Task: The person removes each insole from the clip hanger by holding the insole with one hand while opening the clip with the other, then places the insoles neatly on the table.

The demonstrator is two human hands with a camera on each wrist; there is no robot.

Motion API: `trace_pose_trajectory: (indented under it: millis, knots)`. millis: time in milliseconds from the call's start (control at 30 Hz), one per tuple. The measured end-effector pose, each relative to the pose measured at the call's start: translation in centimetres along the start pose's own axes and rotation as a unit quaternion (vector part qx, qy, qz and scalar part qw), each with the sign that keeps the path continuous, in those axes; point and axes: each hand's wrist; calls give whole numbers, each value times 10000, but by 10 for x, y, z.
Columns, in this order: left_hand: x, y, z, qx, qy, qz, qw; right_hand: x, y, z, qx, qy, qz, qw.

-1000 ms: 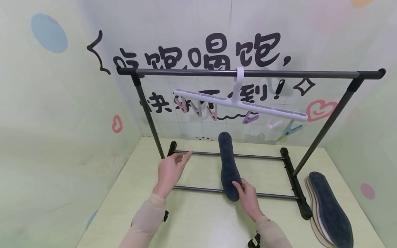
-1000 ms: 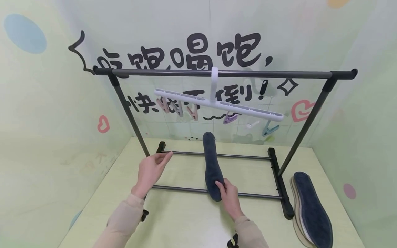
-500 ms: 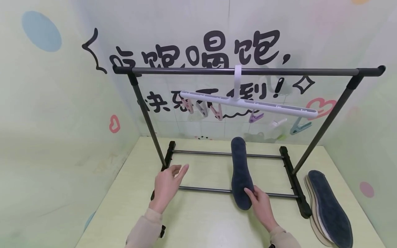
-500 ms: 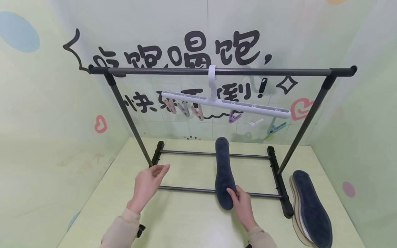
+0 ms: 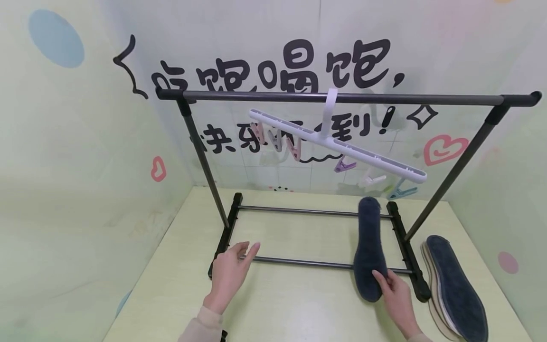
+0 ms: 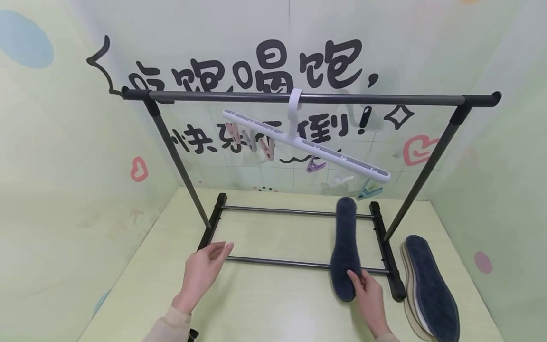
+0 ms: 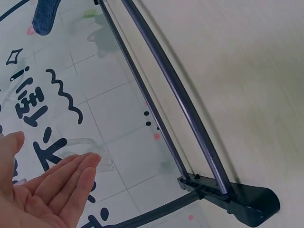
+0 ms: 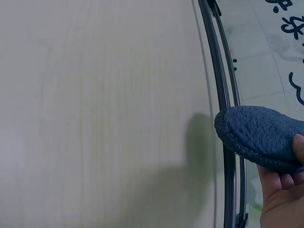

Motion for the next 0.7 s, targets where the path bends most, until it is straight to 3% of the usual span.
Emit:
trace_pose_trajectory:
  millis: [300, 433, 533, 700]
  knots:
    - [8, -6, 6, -292, -51, 76, 9995, -45, 24, -10, 716, 191, 620, 9953]
    - [14, -6, 8, -294, -15, 70, 9995, -66, 32, -10, 805, 368, 924, 9918]
    - [19, -6, 10, -230, -14, 46, 9997, -84, 40, -10, 1076, 385, 1122, 9871]
    - [22, -6, 12, 11, 136, -96, 9999, -116, 60, -10, 1697, 60, 1203, 9781]
Point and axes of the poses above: each hand's wrist, its own z-axis away from the middle knuckle, its own x-axis out of the palm, y = z × x, and after that the axes turned 5 degrees about y, right-handed
